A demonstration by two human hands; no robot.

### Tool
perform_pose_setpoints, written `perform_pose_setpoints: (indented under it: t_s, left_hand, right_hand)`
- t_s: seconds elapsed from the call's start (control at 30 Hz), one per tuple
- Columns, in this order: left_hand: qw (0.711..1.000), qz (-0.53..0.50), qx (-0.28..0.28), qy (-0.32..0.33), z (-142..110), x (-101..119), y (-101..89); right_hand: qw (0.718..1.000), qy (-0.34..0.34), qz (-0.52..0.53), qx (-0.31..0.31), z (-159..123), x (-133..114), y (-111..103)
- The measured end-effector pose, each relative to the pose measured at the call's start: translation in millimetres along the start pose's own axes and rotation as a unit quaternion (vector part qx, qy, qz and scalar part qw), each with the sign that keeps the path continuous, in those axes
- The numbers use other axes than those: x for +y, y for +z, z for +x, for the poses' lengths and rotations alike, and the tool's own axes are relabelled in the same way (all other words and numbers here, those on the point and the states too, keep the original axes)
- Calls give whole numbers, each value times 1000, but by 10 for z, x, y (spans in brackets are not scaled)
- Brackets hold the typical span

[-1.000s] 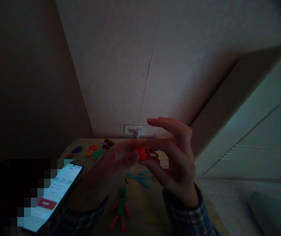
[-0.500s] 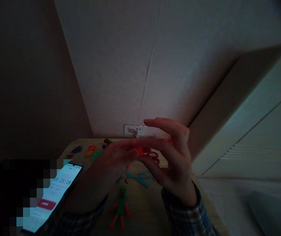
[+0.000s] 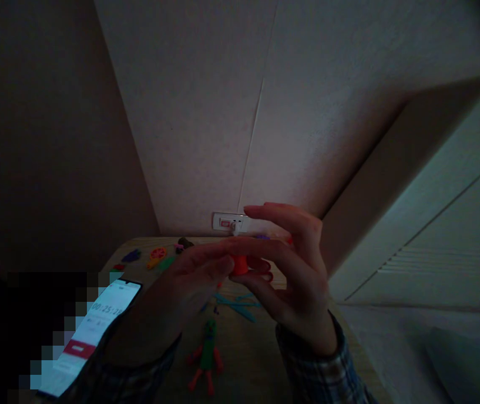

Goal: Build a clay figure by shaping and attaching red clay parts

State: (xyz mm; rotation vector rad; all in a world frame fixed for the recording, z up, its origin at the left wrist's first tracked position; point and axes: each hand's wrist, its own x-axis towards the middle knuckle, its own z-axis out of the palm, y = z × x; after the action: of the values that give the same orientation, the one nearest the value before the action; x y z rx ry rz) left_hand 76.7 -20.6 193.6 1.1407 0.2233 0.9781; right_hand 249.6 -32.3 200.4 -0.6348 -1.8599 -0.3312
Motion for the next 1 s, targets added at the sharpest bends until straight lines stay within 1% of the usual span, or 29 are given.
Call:
perform_pose_setpoints:
  t_s: [0.07, 0.17, 0.27, 0.33, 0.5, 0.6, 0.7, 0.8, 1.0]
  left_hand:
    - [1000, 7, -4, -1, -2, 23, 2]
    - [1000, 23, -12, -3, 5, -13, -27]
    - [1000, 16, 10, -2, 1, -73, -49]
    - [1000, 7, 28, 5, -7, -75, -34]
    - [999, 34, 39, 11, -5, 31, 38]
    - [997, 64, 48, 7, -9, 47, 10]
    - [995, 83, 58, -2, -32, 13, -45]
    - [995, 86, 56, -9, -47, -5, -56]
    - [996, 85, 34, 2, -25, 60, 17]
  right_hand:
    - [1000, 1, -2, -1, 1, 1, 5]
    - [1000, 0, -7, 7, 4, -1, 4]
    - [1000, -3, -6, 2, 11, -9, -5]
    - [1000, -6, -4, -3, 12, -15, -8]
    - [1000, 2, 2, 4, -7, -25, -5]
    - [1000, 3, 9, 8, -11, -23, -2]
    - [1000, -3, 11, 6, -6, -16, 4]
    - [1000, -3, 11, 3, -5, -12, 13]
    - [1000, -1, 13, 0, 6, -20, 6]
